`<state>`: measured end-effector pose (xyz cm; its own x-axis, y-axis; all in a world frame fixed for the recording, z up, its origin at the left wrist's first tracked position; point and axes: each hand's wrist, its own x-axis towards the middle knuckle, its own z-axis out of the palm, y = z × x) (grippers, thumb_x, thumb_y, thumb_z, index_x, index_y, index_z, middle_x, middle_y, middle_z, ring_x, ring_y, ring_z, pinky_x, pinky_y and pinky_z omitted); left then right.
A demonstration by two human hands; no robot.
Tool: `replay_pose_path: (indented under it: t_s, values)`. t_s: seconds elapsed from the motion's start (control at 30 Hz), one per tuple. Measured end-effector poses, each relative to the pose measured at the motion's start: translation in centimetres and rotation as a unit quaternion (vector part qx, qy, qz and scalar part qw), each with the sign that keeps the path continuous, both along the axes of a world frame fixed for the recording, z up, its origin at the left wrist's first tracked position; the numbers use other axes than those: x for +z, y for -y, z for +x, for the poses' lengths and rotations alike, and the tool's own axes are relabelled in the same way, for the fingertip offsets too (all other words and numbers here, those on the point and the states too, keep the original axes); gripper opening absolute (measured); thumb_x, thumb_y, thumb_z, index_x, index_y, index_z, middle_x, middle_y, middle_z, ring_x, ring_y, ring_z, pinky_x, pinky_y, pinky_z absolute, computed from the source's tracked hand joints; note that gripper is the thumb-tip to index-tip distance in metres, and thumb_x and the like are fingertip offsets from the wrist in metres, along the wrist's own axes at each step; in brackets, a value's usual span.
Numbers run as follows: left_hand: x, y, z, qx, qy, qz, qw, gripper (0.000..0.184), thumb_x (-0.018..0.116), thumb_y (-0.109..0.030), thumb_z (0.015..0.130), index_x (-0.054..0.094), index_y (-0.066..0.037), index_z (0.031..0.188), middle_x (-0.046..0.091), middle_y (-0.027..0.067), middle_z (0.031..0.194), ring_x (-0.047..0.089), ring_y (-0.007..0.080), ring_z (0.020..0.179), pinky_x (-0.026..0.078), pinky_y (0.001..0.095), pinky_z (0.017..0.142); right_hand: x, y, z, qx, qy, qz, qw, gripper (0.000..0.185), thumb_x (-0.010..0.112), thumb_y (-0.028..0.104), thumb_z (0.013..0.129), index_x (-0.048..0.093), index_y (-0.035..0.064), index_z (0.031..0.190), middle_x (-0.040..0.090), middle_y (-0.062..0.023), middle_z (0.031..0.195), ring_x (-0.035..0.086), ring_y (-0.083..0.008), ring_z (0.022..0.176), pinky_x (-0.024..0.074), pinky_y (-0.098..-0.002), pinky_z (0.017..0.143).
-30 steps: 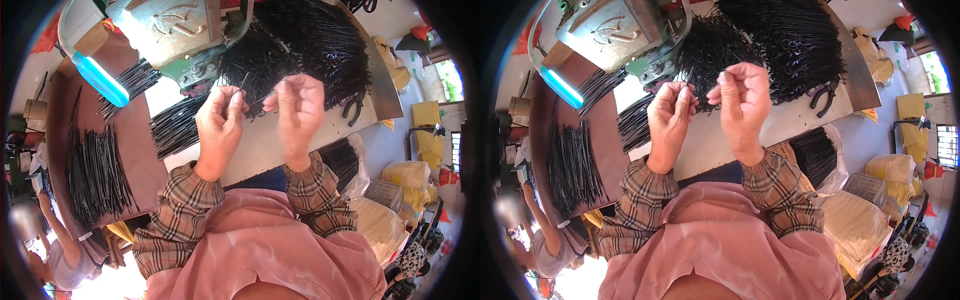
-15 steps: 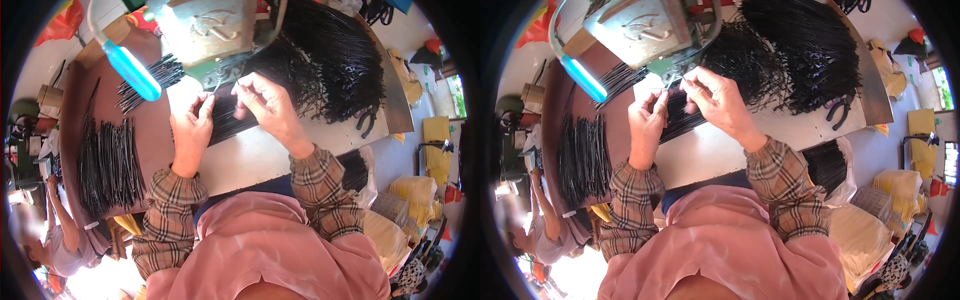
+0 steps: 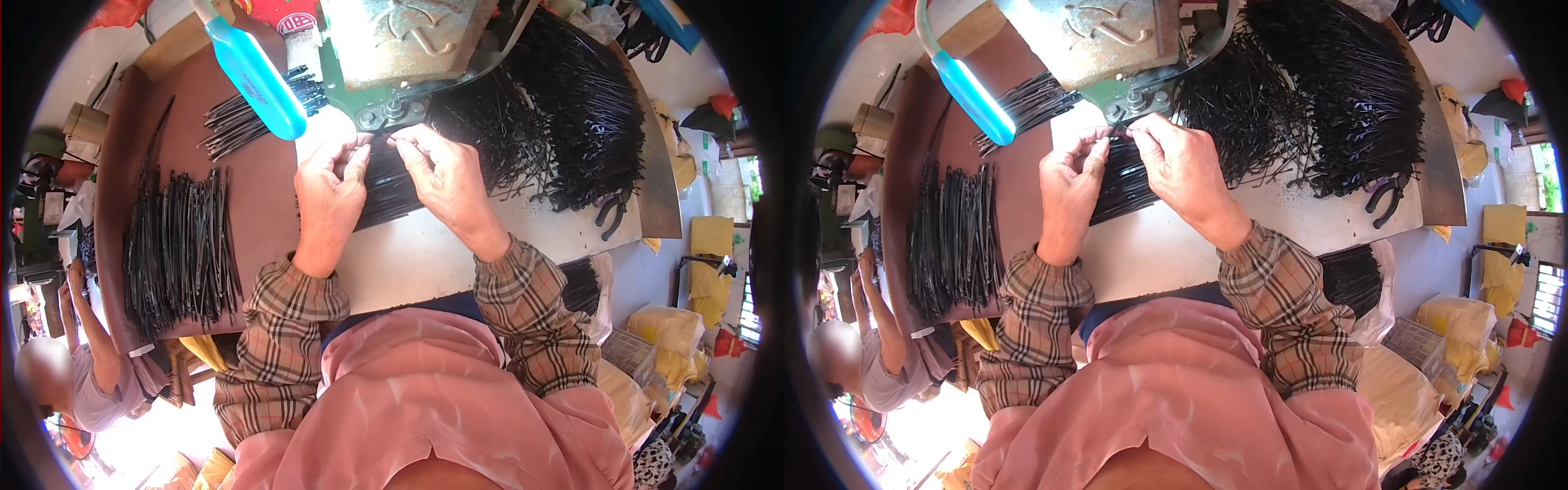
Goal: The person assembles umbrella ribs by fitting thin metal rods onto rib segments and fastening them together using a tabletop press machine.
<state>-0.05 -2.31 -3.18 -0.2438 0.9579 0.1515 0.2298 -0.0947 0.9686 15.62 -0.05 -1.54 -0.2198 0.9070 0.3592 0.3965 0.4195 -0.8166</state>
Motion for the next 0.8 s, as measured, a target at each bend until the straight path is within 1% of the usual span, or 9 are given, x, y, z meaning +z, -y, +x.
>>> replay_pose_path:
  t_s: [0.03,0.13,0.23,0.33,0.43,0.53,0.63,0.73,0.8]
  values:
    - [-0.1,0.0,0.0,0.001,-0.004,-0.003,1.0,0.016,0.065,-0.001,0.088,0.072,-0.001,0.103,0.064,0.0006,0.079,0.049,0.0034,0.063,0.043,0.0208,0.058,0.0,0.0,0.0,0.001,-0.008,0.003,1.0,0.009,0.057,0.009,0.094,0.064,0.0025,0.096,0.064,-0.0205,0.076,0.064,-0.0385,0.07,0.0489,-0.0395,0.057]
    - [-0.3,0.0,0.0,-0.006,-0.009,-0.003,1.0,0.017,0.065,-0.001,0.088,0.072,-0.001,0.103,0.065,0.0018,0.08,0.051,0.004,0.063,0.044,0.0219,0.059,-0.4,0.0,0.0,0.001,-0.023,0.017,1.0,0.011,0.057,0.008,0.093,0.065,0.0027,0.1,0.065,-0.0215,0.079,0.065,-0.0384,0.072,0.0496,-0.0388,0.058]
    - [-0.3,0.0,-0.1,-0.014,-0.017,-0.006,1.0,0.018,0.065,-0.001,0.088,0.072,-0.001,0.104,0.068,0.0035,0.083,0.057,0.0058,0.068,0.047,0.0232,0.063,-0.6,-0.1,0.1,-0.001,-0.02,0.034,0.999,0.015,0.058,0.007,0.092,0.066,0.0027,0.104,0.065,-0.0225,0.082,0.066,-0.0374,0.071,0.0499,-0.0374,0.057]
    - [-0.1,0.0,0.1,-0.013,-0.023,0.008,1.0,0.018,0.064,-0.001,0.088,0.071,0.0,0.105,0.069,0.0051,0.086,0.062,0.008,0.074,0.05,0.0241,0.068,0.1,0.2,0.4,0.004,0.006,-0.037,0.999,0.02,0.057,0.006,0.095,0.066,-0.0005,0.112,0.071,-0.0163,0.092,0.067,-0.0112,0.078,0.0519,-0.0273,0.07]
    - [0.0,0.1,0.0,-0.019,-0.029,-0.001,0.999,0.018,0.064,0.0,0.088,0.071,0.0,0.105,0.071,0.0065,0.087,0.065,0.0092,0.079,0.051,0.0242,0.072,-0.4,0.1,0.6,0.009,0.004,-0.021,1.0,0.02,0.057,0.006,0.095,0.066,-0.0018,0.112,0.072,-0.0148,0.096,0.066,-0.0107,0.082,0.052,-0.0265,0.072]
    - [0.0,0.0,0.2,-0.012,-0.031,0.039,0.999,0.018,0.065,-0.002,0.088,0.071,0.0,0.105,0.067,0.0025,0.077,0.06,0.0072,0.071,0.049,0.0235,0.066,-1.9,-0.5,0.1,-0.006,-0.074,0.042,0.996,0.014,0.06,0.005,0.091,0.068,0.0017,0.102,0.061,-0.0196,0.071,0.057,-0.0247,0.052,0.0455,-0.0312,0.052]
    - [0.1,-0.1,-0.1,-0.019,-0.068,0.006,0.998,0.019,0.067,-0.002,0.087,0.072,-0.001,0.105,0.059,-0.0016,0.069,0.05,0.0054,0.062,0.043,0.0233,0.058,-2.3,-1.0,0.4,-0.006,-0.078,-0.01,0.997,0.011,0.063,0.007,0.09,0.068,0.0012,0.098,0.056,-0.0135,0.062,0.048,-0.0129,0.048,0.0401,-0.0276,0.049]
    - [-0.2,-0.4,0.1,-0.011,-0.036,0.042,0.998,0.02,0.067,-0.003,0.086,0.073,-0.002,0.105,0.052,-0.0034,0.065,0.039,0.0047,0.058,0.035,0.0231,0.053,-2.5,-1.4,0.5,-0.001,-0.117,-0.053,0.992,0.009,0.066,0.008,0.089,0.067,0.0005,0.094,0.051,-0.0054,0.058,0.041,-0.005,0.051,0.0354,-0.0248,0.047]
    - [-0.6,-1.0,-0.3,-0.023,-0.03,0.038,0.999,0.02,0.067,-0.003,0.086,0.073,-0.003,0.105,0.056,-0.0024,0.067,0.039,0.004,0.057,0.034,0.0228,0.052,-2.8,-2.0,0.5,0.008,-0.136,-0.056,0.989,0.01,0.067,0.009,0.089,0.066,-0.0004,0.093,0.054,-0.0022,0.061,0.043,-0.004,0.054,0.0359,-0.0238,0.048]
